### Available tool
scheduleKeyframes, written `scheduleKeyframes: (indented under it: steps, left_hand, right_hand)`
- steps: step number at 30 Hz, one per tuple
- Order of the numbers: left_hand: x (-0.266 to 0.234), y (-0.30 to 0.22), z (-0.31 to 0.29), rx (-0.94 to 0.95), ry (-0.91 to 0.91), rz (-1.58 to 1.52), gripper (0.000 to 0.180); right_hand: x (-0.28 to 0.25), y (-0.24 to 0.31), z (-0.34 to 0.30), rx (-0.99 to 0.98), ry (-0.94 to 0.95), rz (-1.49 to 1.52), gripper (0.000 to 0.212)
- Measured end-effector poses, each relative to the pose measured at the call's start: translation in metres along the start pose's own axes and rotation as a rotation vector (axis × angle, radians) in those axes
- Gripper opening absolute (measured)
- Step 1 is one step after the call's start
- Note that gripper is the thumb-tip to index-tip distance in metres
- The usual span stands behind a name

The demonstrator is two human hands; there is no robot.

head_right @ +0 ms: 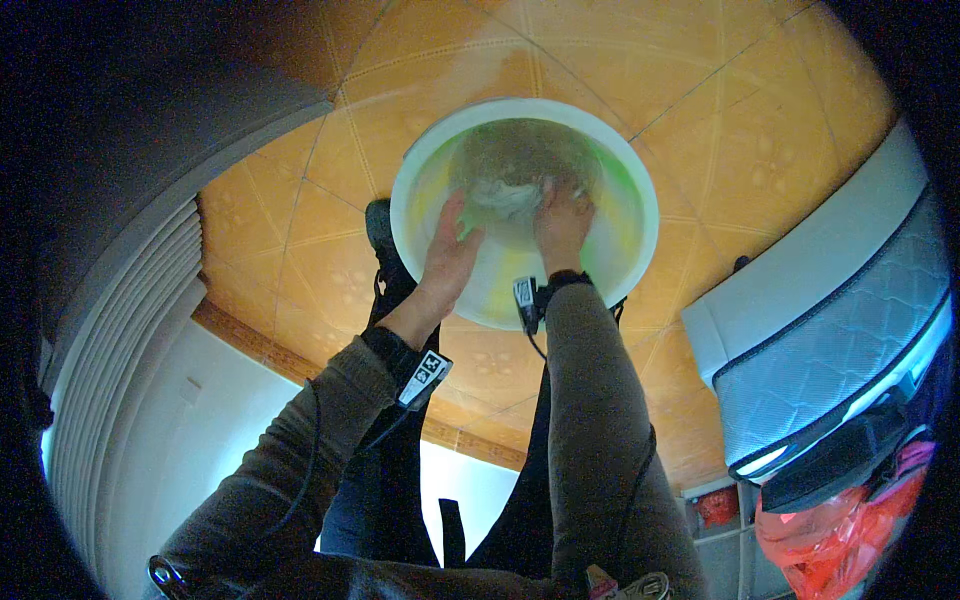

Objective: The person wipes a white cabinet with a blue cloth, then rinses a white cloth in a green basin and wipes a window frame and glass. The person then wipes the side of a mattress with the same cloth.

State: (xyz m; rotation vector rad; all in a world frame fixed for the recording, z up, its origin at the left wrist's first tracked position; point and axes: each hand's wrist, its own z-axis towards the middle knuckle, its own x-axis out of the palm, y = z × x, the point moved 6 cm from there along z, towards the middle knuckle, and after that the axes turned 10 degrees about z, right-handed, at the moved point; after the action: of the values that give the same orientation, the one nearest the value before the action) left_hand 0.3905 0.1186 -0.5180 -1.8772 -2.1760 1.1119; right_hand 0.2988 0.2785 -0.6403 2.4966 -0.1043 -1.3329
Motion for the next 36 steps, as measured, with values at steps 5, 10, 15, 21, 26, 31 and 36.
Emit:
scheduleKeyframes:
  steps: [5, 10, 15, 21, 26, 31, 36]
  left_hand:
    - [0.016, 0.005, -0.001, 0.195, 0.432, 0.243, 0.041]
    - [0.003, 0.005, 0.01, 0.23, 0.685, 0.141, 0.045]
    - [-0.028, 0.011, 0.01, -0.12, 0.775, -0.004, 0.052]
    - [-0.024, -0.019, -0.038, -0.428, 0.591, -0.916, 0.064]
    - [-0.018, -0.034, -0.053, -0.452, 0.725, -0.882, 0.042]
    - [-0.038, -0.03, -0.041, -0.527, 0.83, -0.531, 0.023]
    - [-0.041, -0.048, -0.042, -0.384, 1.045, -0.323, 0.01]
  right_hand:
    - [-0.006, 0.045, -0.079, -0.251, 0.285, 0.471, 0.027]
    - [-0.085, 0.093, -0.13, 0.152, 0.613, 0.753, 0.019]
    - [-0.15, 0.117, -0.142, 0.392, 0.504, 1.404, 0.009]
    - [-0.151, 0.121, -0.126, 0.151, 0.144, 1.235, 0.009]
    - [-0.161, 0.146, -0.152, -0.582, 0.195, 0.599, 0.021]
    - [-0.179, 0.123, -0.149, -0.403, 0.271, 0.687, 0.053]
    - [-0.175, 0.149, -0.122, -0.708, 0.32, 0.294, 0.073]
